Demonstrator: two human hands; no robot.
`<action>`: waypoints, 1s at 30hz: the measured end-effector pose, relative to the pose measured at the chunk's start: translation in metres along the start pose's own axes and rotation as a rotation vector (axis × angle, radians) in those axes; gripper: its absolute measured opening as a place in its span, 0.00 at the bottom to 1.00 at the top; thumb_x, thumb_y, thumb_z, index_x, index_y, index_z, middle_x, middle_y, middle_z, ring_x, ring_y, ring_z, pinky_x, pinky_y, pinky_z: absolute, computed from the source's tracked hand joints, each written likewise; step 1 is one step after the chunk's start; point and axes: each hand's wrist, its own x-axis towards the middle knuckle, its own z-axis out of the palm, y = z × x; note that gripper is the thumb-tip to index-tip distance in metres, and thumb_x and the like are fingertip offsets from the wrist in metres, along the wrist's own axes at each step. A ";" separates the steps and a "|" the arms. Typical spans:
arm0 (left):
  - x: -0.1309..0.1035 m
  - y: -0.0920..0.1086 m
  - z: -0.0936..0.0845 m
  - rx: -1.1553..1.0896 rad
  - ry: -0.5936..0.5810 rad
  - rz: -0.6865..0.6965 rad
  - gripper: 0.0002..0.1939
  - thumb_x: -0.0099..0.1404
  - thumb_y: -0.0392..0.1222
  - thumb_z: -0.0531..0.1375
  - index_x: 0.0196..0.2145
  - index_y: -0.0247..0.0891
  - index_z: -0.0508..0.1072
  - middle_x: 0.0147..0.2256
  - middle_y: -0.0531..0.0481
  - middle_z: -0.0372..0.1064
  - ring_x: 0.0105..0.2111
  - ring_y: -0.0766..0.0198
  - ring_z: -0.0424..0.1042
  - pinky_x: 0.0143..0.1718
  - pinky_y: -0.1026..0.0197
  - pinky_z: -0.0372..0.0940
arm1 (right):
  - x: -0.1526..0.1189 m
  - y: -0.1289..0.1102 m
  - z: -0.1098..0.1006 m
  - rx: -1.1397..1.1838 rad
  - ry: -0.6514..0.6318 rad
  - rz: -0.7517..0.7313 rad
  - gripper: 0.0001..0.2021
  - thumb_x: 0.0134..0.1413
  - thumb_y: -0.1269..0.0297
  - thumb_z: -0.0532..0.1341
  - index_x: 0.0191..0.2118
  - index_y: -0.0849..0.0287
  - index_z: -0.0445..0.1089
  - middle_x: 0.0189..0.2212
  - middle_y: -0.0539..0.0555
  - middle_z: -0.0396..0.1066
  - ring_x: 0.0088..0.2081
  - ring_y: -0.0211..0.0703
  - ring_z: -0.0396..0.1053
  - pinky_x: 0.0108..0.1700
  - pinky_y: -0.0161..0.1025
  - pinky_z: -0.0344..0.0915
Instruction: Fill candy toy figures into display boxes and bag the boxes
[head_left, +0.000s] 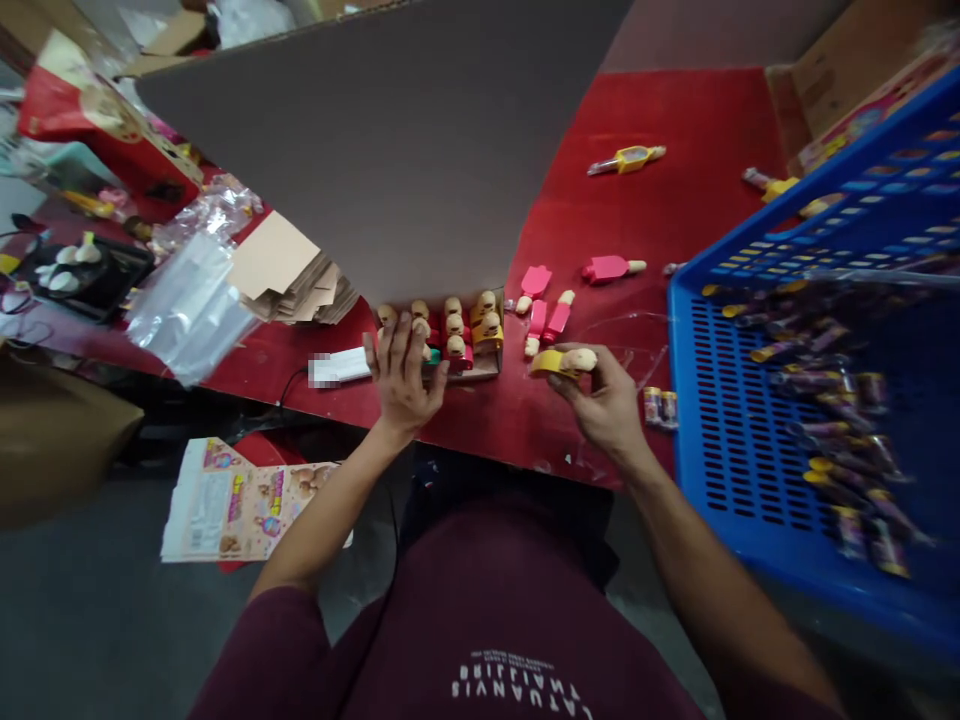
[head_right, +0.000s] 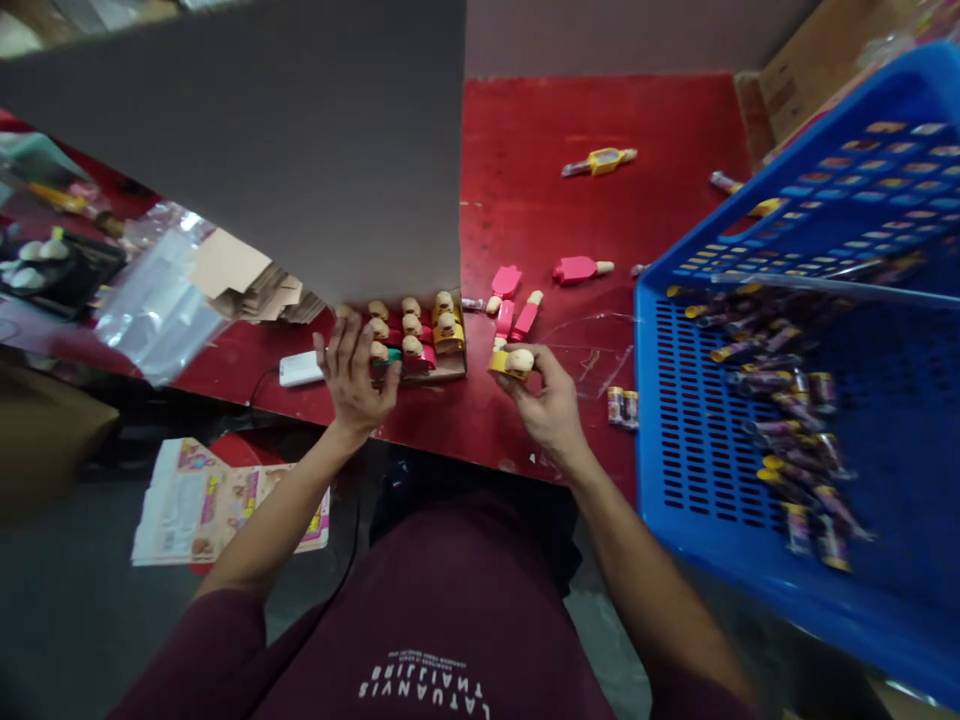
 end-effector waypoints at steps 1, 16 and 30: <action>-0.001 -0.004 -0.004 0.020 0.007 -0.020 0.30 0.66 0.52 0.56 0.62 0.37 0.61 0.63 0.38 0.57 0.67 0.49 0.49 0.67 0.38 0.35 | 0.002 -0.001 0.006 -0.015 -0.011 -0.046 0.14 0.51 0.59 0.67 0.43 0.55 0.69 0.41 0.53 0.74 0.42 0.45 0.72 0.46 0.45 0.69; -0.009 -0.022 0.001 -0.017 -0.133 -0.102 0.26 0.69 0.52 0.52 0.59 0.34 0.66 0.66 0.38 0.51 0.68 0.45 0.41 0.65 0.40 0.48 | 0.026 0.022 0.032 -0.266 -0.394 -0.285 0.11 0.56 0.67 0.60 0.46 0.56 0.70 0.39 0.55 0.77 0.36 0.45 0.74 0.37 0.41 0.70; -0.009 -0.025 0.005 -0.057 -0.111 -0.098 0.26 0.69 0.52 0.53 0.58 0.34 0.66 0.66 0.36 0.51 0.68 0.45 0.43 0.65 0.39 0.48 | 0.058 0.016 0.045 -0.309 -0.564 -0.254 0.08 0.56 0.63 0.61 0.41 0.59 0.70 0.38 0.57 0.75 0.37 0.49 0.72 0.39 0.43 0.68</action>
